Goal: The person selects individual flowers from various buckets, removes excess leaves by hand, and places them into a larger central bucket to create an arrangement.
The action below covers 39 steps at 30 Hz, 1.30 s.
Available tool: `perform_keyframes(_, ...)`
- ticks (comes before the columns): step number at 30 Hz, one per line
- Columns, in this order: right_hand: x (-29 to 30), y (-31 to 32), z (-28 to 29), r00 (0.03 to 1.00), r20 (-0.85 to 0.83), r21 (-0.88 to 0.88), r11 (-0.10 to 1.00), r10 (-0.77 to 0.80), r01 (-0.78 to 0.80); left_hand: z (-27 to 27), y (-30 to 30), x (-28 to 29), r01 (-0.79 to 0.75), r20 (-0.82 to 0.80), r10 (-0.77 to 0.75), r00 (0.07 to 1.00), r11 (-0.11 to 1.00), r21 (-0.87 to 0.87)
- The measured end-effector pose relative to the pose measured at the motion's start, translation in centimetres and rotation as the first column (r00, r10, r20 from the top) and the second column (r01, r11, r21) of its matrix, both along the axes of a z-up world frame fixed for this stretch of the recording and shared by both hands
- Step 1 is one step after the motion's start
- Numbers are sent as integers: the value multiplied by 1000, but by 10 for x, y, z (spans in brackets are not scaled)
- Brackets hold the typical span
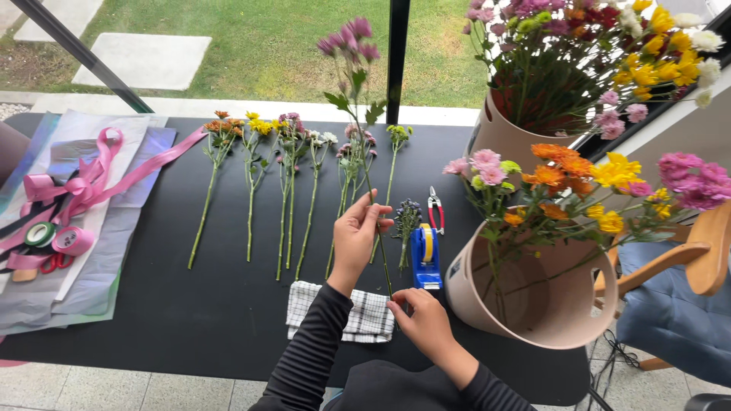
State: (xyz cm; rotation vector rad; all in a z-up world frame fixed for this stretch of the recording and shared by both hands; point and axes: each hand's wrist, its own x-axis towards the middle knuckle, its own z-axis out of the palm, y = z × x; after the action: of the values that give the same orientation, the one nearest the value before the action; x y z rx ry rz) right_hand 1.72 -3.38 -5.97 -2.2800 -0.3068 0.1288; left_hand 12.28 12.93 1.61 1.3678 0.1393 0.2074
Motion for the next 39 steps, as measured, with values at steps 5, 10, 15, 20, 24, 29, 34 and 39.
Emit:
perform_keyframes(5,22,55,-52,982,-166,-22,996,-86,84,-57,40,32,62,-127,-59,990,998,26)
perform_keyframes(10,40,102,-102,973,-176,64,984,-151,164,-138,77,53,181,-173,-164,971,980,87)
perform_keyframes(15,60,144,-132,940,-257,-4,973,-222,229,-180,112,36,308,-306,-215,927,902,302)
perform_keyframes(20,79,176,-158,928,-252,-66,962,-273,265,-249,148,-1,393,-425,-240,873,863,319)
perform_keyframes(24,83,195,-163,920,-282,-109,962,-272,251,-265,173,-28,414,-489,-236,840,861,296)
perform_keyframes(29,82,226,-172,918,-311,-123,968,-245,217,-253,199,-39,409,-551,-207,808,871,271)
perform_keyframes(34,82,252,-180,914,-350,-124,977,-207,175,-271,222,-40,357,-574,-123,809,880,314)
perform_keyframes(39,80,262,-198,945,-274,-99,982,-180,159,-276,235,-38,287,-585,-79,807,919,271)
